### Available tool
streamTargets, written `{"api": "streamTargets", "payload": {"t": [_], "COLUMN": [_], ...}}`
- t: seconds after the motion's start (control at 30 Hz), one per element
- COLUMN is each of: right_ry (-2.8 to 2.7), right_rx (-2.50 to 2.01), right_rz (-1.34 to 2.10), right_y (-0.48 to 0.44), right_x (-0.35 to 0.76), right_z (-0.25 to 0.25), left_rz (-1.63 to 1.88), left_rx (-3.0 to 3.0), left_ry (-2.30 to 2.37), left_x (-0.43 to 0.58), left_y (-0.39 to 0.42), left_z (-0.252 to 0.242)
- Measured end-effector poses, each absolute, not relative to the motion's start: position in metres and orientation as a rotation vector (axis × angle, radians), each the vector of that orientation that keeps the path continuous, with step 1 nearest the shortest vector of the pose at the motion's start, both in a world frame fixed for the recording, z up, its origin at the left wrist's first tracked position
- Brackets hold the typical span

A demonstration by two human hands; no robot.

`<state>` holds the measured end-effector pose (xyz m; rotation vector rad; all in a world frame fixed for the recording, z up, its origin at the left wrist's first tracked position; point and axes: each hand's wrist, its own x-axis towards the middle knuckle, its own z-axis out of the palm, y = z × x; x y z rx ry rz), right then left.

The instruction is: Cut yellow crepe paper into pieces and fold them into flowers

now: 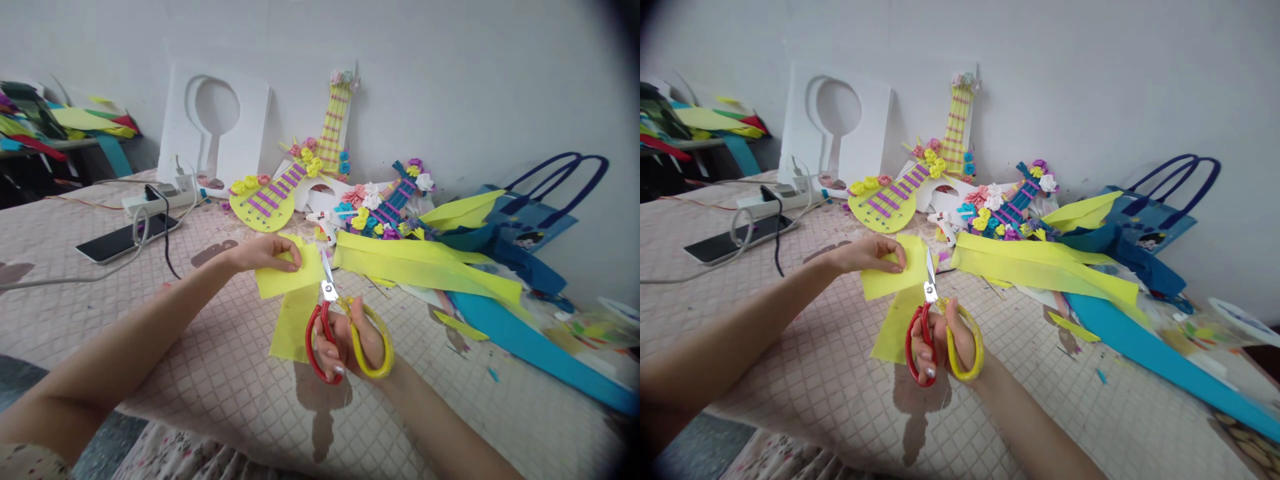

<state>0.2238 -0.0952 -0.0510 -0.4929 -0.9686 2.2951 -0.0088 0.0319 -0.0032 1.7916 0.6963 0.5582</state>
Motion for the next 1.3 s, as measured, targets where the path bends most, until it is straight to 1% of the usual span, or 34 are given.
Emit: {"api": "streamTargets", "payload": {"t": [0.37, 0.8, 1.03, 1.2, 1.3], "right_ry": [-0.939, -0.953, -0.929, -0.996, -1.112], "right_rx": [-0.536, -0.544, -0.580, -0.637, -0.840], "right_rz": [2.243, 2.239, 2.226, 2.109, 1.844], "right_y": [-0.093, -0.096, -0.094, -0.087, -0.077], "right_x": [0.221, 0.221, 0.221, 0.226, 0.239], "right_z": [-0.058, -0.051, -0.057, -0.058, -0.054], "left_rz": [0.582, 0.512, 0.504, 0.482, 0.661], "left_rx": [1.767, 1.855, 1.840, 1.771, 1.583], "left_ry": [0.716, 0.659, 0.668, 0.721, 0.861], "left_x": [-0.013, -0.007, -0.006, -0.014, -0.025], "left_y": [0.037, 0.032, 0.033, 0.036, 0.043], "left_z": [-0.008, -0.010, -0.011, -0.008, -0.008]}}
